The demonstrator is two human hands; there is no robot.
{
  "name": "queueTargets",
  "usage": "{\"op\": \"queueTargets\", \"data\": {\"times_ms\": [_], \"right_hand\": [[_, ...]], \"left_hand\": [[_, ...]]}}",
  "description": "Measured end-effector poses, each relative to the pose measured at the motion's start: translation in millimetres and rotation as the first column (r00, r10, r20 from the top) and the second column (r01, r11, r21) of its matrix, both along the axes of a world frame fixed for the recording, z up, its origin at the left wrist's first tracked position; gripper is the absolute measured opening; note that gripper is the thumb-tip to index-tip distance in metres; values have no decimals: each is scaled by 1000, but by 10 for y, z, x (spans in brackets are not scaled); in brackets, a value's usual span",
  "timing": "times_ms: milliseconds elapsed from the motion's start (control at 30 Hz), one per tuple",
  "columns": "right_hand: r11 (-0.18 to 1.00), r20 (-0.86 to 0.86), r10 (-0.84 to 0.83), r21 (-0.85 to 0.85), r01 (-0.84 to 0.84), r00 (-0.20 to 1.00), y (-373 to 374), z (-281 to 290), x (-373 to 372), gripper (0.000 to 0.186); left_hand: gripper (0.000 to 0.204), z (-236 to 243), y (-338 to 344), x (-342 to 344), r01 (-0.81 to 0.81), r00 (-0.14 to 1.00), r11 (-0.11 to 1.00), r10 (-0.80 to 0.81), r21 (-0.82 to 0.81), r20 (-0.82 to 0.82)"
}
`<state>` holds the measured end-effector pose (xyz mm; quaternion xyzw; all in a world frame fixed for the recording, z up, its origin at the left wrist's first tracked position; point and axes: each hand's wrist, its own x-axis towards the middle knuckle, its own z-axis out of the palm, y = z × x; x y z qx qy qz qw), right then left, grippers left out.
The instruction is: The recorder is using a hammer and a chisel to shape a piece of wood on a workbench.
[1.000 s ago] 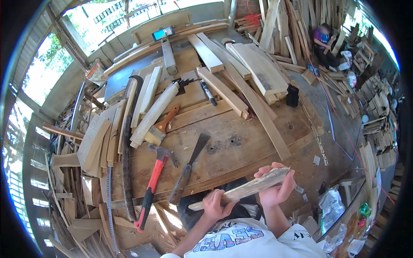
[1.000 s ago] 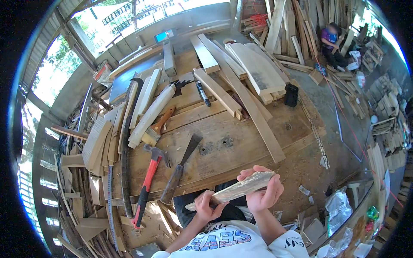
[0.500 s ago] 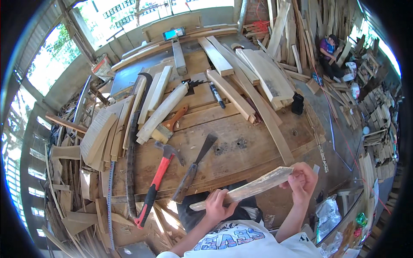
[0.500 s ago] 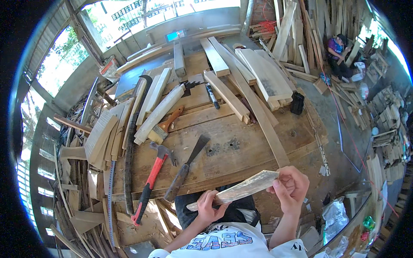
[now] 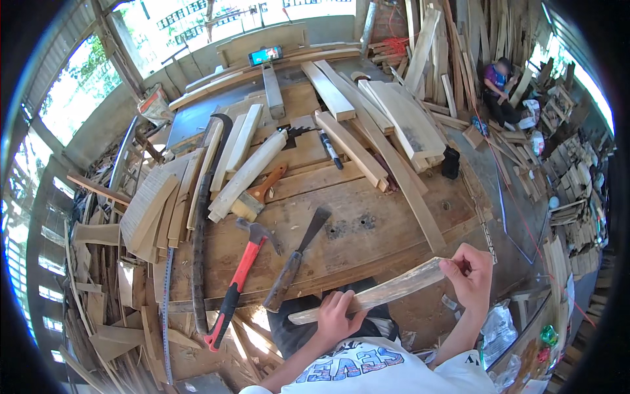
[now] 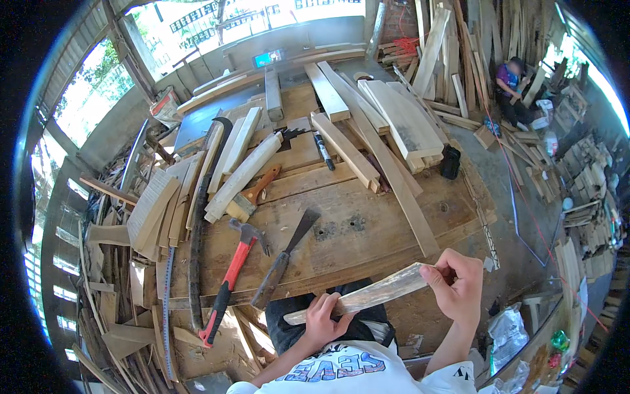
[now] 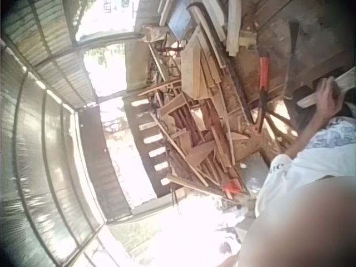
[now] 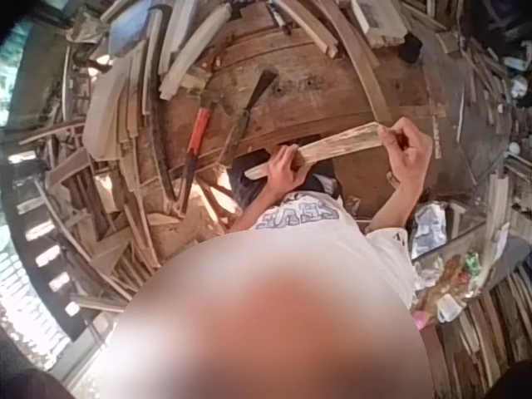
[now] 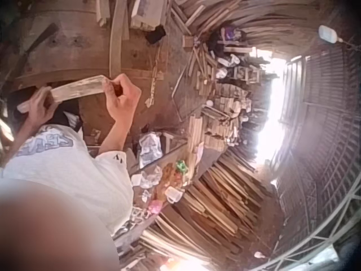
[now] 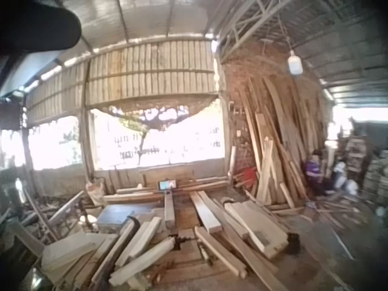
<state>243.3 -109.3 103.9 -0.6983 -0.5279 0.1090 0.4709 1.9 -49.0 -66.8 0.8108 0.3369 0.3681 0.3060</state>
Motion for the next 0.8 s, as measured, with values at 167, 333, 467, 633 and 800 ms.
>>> {"op": "queueTargets", "data": {"times_ms": [167, 333, 467, 633, 800], "right_hand": [[983, -33, -149, -115, 144, 988, 40, 21, -83, 37], [954, 21, -245, -175, 244, 969, 52, 1, -96, 34], [960, -58, -233, -171, 220, 971, 24, -60, -46, 26], [999, -471, 2, 37, 18, 882, -58, -209, 20, 13], [996, -620, 84, 83, -41, 780, -98, -290, 141, 14]], "left_hand": [[42, -48, -18, 46, -20, 1000, 1000, 20, -6, 9], [40, -83, -36, 89, -38, 999, 999, 38, -10, 12], [39, -60, -22, 79, -70, 997, 997, 71, -10, 22], [38, -53, 10, 37, -112, 991, 993, 110, 25, 78], [41, -40, 37, 17, -46, 994, 999, 47, -9, 94]]}}
